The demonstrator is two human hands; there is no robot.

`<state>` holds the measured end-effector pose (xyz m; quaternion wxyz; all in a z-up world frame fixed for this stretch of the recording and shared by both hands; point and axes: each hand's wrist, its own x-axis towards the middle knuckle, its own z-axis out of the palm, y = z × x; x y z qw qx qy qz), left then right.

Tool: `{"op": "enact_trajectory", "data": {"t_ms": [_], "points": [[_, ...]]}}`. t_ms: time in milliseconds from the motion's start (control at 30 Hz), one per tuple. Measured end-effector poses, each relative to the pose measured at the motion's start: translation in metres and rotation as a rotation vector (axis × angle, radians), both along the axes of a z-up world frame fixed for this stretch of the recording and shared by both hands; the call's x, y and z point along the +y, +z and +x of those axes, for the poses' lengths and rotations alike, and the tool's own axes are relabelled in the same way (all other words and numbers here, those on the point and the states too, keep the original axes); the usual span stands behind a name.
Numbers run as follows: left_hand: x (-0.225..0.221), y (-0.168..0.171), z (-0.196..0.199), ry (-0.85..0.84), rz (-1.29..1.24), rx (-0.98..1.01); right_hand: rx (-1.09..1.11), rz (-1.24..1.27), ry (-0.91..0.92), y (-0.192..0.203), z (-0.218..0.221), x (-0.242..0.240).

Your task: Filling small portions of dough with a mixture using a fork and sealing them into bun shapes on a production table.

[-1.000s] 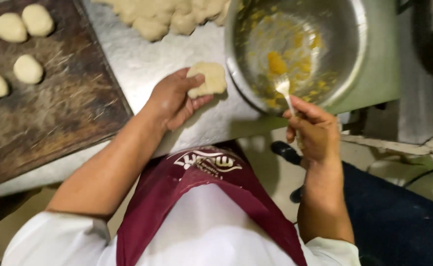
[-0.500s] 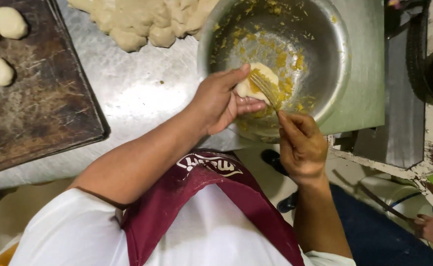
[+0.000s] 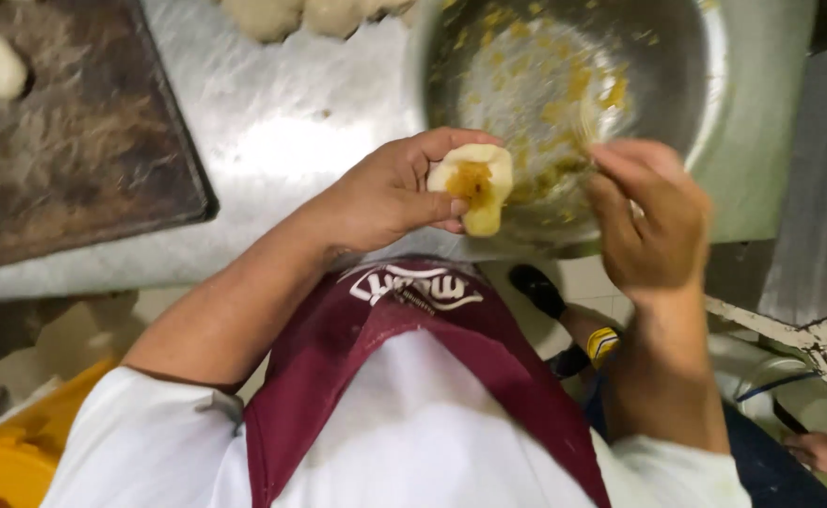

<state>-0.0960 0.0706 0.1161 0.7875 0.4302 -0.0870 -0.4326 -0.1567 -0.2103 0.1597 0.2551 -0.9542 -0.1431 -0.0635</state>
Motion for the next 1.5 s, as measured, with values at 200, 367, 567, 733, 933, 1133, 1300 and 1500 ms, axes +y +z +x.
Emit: {"op": "enact_trajectory", "data": {"t_ms": [200, 367, 567, 733, 933, 1133, 1300, 1500], "points": [[0.064, -0.006, -0.03, 0.139, 0.14, -0.135, 0.583, 0.763, 0.038, -0.024, 0.03, 0.107], [0.094, -0.061, -0.048, 0.502, 0.058, 0.315, 0.127, 0.344, 0.268, -0.04, 0.018, 0.17], [0.144, -0.072, -0.062, 0.357, -0.123, 0.153, 0.074, 0.445, 0.208, -0.065, -0.009, 0.21], [0.169, -0.068, -0.063, 0.348, 0.586, -0.841, 0.177, 0.493, -0.056, -0.095, -0.029, 0.226], [0.116, -0.153, -0.056, 0.293, 0.945, -0.827, 0.101, 0.218, 0.005, -0.151, -0.022, 0.203], [0.133, -0.115, -0.04, 0.172, 0.938, -0.69, 0.008, 0.052, 0.159, -0.179, -0.022, 0.191], [0.108, -0.16, -0.062, 0.212, 0.968, -0.738, 0.379, 0.447, 0.123, -0.132, -0.027, 0.198], [0.135, -0.073, -0.065, 0.295, 0.93, -0.521, 0.235, 0.352, 0.075, -0.151, -0.014, 0.213]]}}
